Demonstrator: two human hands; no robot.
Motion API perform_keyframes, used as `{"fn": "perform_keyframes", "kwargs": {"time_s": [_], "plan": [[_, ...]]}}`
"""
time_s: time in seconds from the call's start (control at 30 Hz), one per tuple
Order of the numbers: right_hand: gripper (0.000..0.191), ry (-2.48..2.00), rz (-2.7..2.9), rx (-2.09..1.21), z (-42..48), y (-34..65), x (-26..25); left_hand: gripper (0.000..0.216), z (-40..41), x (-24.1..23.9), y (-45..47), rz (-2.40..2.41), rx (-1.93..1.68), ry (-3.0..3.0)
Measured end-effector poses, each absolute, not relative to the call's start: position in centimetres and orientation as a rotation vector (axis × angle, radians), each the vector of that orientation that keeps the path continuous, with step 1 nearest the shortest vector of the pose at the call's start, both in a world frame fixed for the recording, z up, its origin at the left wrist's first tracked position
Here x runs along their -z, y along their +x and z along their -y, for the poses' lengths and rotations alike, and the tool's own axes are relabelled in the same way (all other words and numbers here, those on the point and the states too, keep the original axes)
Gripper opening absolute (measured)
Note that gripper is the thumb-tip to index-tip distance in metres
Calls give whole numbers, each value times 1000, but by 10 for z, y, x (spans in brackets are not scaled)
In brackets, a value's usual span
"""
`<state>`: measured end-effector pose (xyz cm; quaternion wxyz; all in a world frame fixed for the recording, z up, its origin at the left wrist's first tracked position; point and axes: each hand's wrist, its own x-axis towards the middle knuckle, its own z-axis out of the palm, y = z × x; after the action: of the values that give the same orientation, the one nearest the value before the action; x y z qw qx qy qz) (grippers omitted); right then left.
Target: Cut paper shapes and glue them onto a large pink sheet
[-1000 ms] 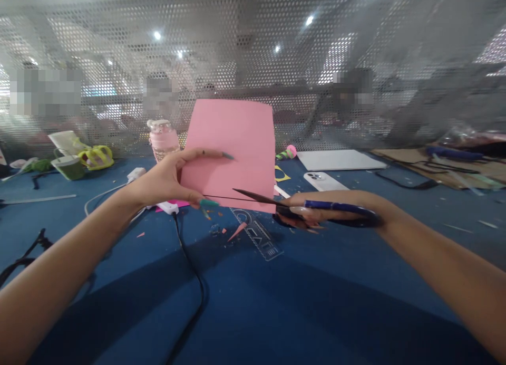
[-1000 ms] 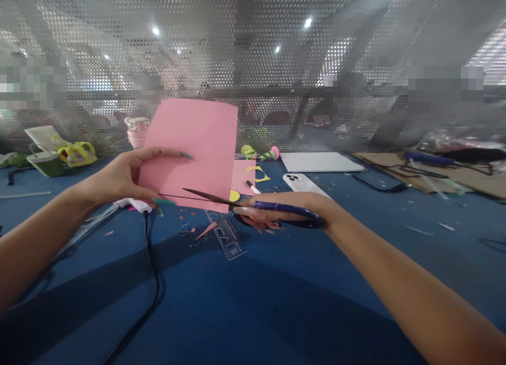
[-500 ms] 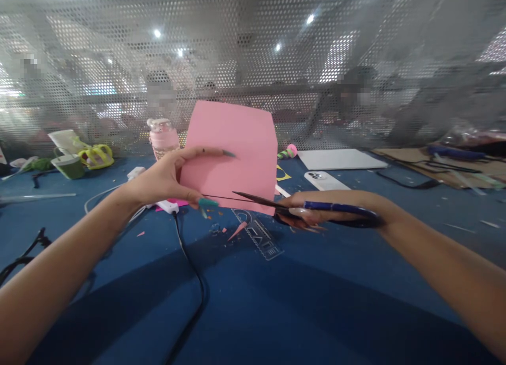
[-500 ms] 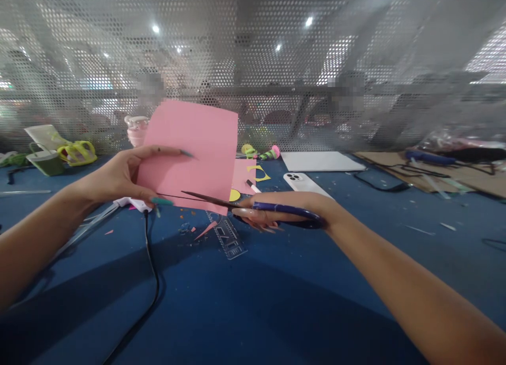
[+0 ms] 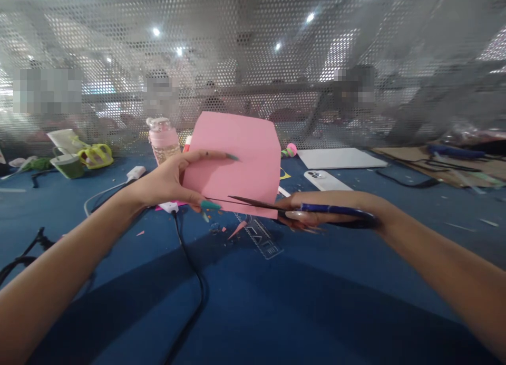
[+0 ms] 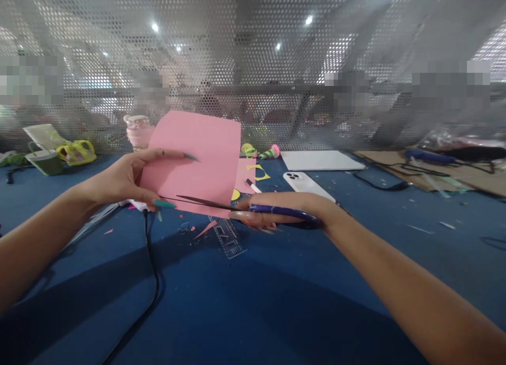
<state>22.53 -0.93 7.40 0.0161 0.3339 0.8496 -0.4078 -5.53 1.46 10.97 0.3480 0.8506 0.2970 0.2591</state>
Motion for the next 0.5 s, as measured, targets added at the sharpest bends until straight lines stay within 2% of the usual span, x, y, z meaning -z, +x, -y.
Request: {"fn": "perform_keyframes", "kwargs": {"time_s": [0.37, 0.5], "plan": [[27, 1238, -2580, 1100, 16, 218, -81, 70, -13, -111, -54, -778, -688, 2225], [27, 1261, -2582, 1143, 16, 218, -80, 69, -13, -111, -54, -784, -714, 2249]]}}
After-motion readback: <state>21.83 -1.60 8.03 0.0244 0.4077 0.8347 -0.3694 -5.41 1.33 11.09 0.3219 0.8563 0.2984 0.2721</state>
